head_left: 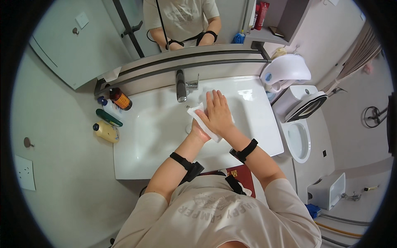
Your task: The person is organizing cleaning tools and then cleaning the sink and mirror in a bathroom.
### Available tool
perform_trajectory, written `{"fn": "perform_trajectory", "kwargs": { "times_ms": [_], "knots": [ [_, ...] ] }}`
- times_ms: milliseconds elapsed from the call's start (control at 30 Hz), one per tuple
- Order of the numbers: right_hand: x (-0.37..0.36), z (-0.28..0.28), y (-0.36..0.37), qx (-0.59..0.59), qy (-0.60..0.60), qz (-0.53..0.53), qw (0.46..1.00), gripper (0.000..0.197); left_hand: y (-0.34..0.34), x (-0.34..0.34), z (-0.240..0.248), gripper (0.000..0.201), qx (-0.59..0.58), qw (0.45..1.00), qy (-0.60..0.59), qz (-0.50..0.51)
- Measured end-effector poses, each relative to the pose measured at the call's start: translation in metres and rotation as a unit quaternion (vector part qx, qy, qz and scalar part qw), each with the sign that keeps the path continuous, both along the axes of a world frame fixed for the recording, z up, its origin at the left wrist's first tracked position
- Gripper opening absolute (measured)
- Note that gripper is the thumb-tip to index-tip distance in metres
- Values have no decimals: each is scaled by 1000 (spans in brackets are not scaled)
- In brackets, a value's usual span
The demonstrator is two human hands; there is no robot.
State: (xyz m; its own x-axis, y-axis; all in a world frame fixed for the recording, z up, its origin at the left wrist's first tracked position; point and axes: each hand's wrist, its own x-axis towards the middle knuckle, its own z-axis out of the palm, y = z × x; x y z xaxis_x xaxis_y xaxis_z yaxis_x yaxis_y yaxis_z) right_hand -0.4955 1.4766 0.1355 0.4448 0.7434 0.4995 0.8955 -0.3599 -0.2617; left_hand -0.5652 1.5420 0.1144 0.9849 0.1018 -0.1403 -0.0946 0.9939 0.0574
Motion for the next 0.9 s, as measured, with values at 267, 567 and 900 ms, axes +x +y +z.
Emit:
{"fn": "perform_trajectory", "kwargs": {
  "times_ms": [267, 567, 900],
  "knots": [
    [-10, 46, 17, 286, 675, 248, 633, 45, -15, 9, 13, 49, 47, 997, -36, -42],
    [-7, 39, 24, 314, 883, 346, 37, 42, -27, 9, 44, 46, 82, 996, -21, -8],
    [-20, 37, 12, 328, 736, 203, 557, 29, 6, 10, 38, 44, -36, 989, -4, 142]
  ]
}}
